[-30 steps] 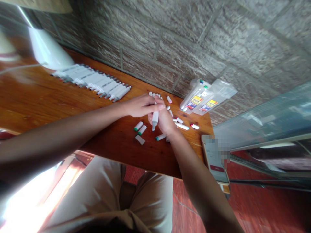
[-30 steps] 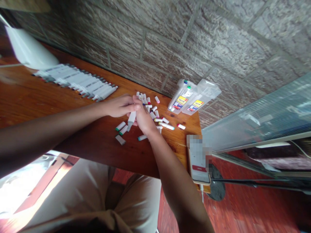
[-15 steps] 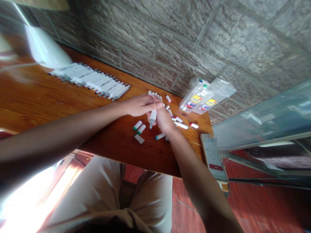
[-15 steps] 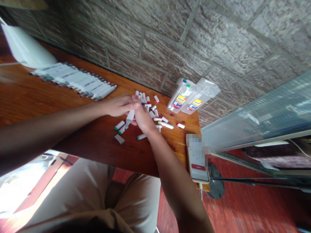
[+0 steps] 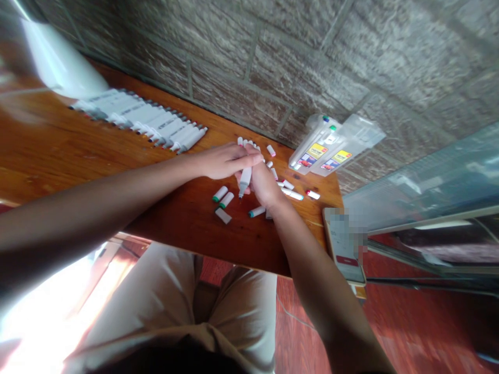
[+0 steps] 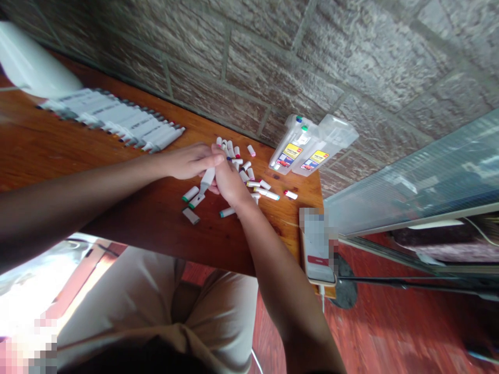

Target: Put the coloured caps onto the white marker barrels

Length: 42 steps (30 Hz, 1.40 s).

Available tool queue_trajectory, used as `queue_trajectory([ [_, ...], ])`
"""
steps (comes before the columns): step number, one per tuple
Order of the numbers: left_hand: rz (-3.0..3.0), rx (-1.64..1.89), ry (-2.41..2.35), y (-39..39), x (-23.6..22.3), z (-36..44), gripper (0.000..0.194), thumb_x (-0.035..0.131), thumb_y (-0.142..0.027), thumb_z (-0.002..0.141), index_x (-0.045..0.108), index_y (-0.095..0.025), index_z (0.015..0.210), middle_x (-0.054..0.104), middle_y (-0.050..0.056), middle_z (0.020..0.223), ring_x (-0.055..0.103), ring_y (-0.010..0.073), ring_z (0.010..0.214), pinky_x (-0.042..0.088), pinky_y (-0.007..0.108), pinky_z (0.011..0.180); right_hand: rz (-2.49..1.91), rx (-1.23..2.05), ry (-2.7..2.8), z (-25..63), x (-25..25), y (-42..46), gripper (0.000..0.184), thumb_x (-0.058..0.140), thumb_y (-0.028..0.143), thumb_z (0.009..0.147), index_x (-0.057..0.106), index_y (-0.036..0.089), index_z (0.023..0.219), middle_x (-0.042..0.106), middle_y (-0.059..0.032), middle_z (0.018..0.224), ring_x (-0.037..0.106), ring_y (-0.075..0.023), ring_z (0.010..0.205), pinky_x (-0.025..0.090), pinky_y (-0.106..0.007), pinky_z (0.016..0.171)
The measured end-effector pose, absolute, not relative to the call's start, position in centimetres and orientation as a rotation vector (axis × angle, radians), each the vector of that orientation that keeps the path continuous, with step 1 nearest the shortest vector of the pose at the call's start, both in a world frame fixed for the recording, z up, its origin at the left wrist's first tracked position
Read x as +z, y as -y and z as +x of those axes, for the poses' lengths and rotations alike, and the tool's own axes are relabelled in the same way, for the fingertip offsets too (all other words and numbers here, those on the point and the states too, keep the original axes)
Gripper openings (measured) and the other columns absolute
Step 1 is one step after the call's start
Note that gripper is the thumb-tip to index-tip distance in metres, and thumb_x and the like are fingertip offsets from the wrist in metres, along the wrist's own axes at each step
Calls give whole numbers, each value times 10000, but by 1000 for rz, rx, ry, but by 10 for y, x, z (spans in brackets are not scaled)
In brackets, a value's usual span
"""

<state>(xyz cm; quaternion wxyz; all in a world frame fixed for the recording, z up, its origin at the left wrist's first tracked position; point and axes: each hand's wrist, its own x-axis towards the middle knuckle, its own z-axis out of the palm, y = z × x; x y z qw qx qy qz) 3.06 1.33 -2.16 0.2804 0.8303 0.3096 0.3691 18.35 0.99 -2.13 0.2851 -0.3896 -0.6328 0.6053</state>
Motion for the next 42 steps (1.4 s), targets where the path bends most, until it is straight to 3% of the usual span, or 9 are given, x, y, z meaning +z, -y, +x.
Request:
queue_trajectory([
  [5, 2220, 927, -928, -15, -26, 31, 788, 259, -690, 1015, 693, -157, 630, 684, 38, 579, 643, 135, 588, 503, 210, 652, -1059, 1508, 1818, 186, -19, -6, 627, 324, 766, 952, 502, 211, 722, 467, -11, 557, 442, -123, 471, 361, -261, 425],
  [9, 2139, 926, -917, -17, -27, 31, 680, 396, -640, 1007, 719, -153, 659, 615, -7, 516, 630, 129, 573, 514, 193, 619, -1131, 1400, 1974, 188, -20, -5, 633, 268, 704, 999, 541, 197, 737, 470, -27, 558, 477, -146, 474, 411, -288, 463],
  [11, 2125, 905, -907, -17, -26, 31, 669, 421, -636, 1001, 725, -152, 653, 605, -15, 508, 635, 125, 573, 520, 187, 621, -1154, 1353, 2012, 189, -20, -5, 644, 266, 714, 996, 550, 196, 739, 491, -27, 563, 494, -144, 470, 434, -289, 483],
  [20, 2201, 723, -933, -10, -18, 32, 787, 249, -638, 1042, 772, -162, 696, 737, 38, 647, 701, 145, 686, 533, 197, 751, -1242, 1307, 2096, 187, -13, -3, 703, 199, 754, 976, 531, 191, 715, 538, -26, 598, 530, -116, 473, 491, -244, 514],
  [42, 2158, 662, -914, -7, -12, 33, 800, 249, -649, 1037, 779, -165, 684, 725, 29, 618, 691, 141, 646, 540, 198, 736, -1229, 1254, 2144, 188, -14, -3, 732, 144, 761, 972, 493, 202, 654, 555, -15, 579, 541, -109, 454, 518, -244, 572],
])
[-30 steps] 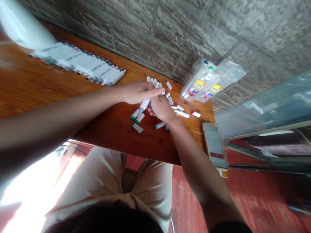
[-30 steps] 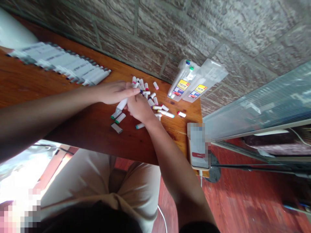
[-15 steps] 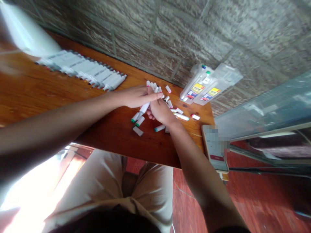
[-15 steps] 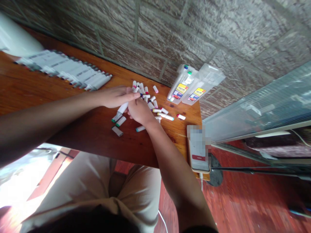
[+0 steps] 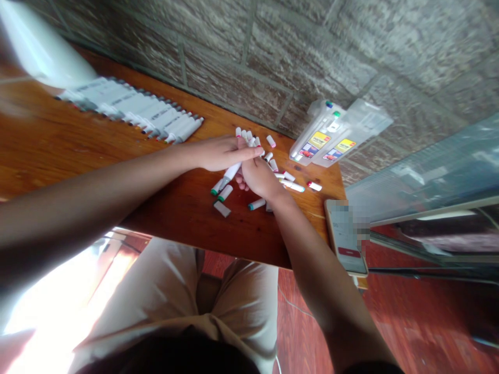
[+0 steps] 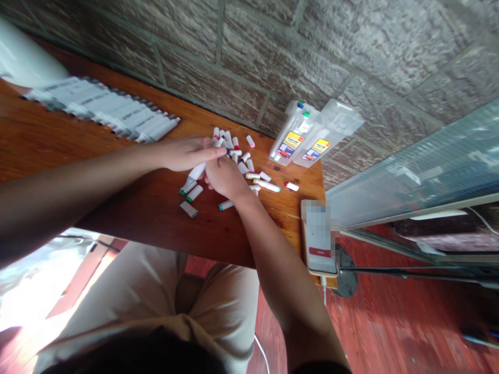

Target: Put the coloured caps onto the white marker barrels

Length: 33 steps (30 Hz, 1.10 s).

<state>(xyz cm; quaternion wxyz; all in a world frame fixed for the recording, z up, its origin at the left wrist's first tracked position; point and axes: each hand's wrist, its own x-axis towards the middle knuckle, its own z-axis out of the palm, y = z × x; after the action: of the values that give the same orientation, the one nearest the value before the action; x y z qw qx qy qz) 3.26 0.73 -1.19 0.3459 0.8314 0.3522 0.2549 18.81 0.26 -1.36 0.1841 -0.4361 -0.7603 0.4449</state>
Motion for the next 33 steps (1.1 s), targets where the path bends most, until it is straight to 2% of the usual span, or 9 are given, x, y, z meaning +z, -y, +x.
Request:
queue_trajectory([
  [6, 2116, 636, -933, -7, -11, 32, 768, 275, -643, 1038, 771, -170, 691, 668, 10, 542, 679, 135, 589, 529, 197, 638, -1217, 1244, 2162, 187, -17, -4, 713, 146, 723, 998, 529, 198, 706, 567, -26, 601, 547, -117, 450, 508, -239, 524],
  [12, 2137, 661, -944, -7, -11, 33, 777, 280, -678, 1022, 752, -178, 659, 610, 2, 487, 677, 147, 582, 538, 218, 611, -1247, 1234, 2163, 186, -14, -2, 697, 137, 684, 1020, 549, 187, 756, 563, -26, 610, 568, -122, 478, 510, -233, 520],
  [17, 2154, 674, -917, -9, -14, 31, 723, 301, -656, 1029, 774, -195, 735, 658, 0, 562, 707, 163, 661, 557, 233, 647, -1251, 1256, 2164, 187, -9, 1, 721, 139, 670, 1029, 545, 173, 700, 581, -45, 628, 584, -118, 498, 521, -242, 549],
  [24, 2121, 600, -992, -8, -14, 30, 766, 240, -676, 1027, 787, -217, 749, 665, 1, 583, 705, 160, 653, 553, 254, 626, -1277, 1243, 2199, 187, -7, 2, 641, 166, 594, 1062, 598, 164, 864, 591, -48, 680, 659, -158, 624, 547, -261, 631],
  [29, 2101, 579, -982, -9, -15, 29, 679, 333, -661, 1015, 793, -191, 846, 719, 22, 705, 728, 194, 799, 571, 268, 739, -1274, 1199, 2220, 187, -8, 3, 588, 175, 549, 1076, 581, 174, 877, 579, -41, 678, 667, -165, 656, 555, -265, 662],
  [33, 2106, 583, -1012, -8, -13, 28, 679, 313, -633, 1027, 788, -179, 859, 715, 23, 746, 722, 201, 857, 556, 271, 777, -1263, 1185, 2222, 187, -10, 1, 550, 198, 520, 1083, 567, 176, 863, 572, -38, 684, 685, -168, 730, 554, -254, 706],
])
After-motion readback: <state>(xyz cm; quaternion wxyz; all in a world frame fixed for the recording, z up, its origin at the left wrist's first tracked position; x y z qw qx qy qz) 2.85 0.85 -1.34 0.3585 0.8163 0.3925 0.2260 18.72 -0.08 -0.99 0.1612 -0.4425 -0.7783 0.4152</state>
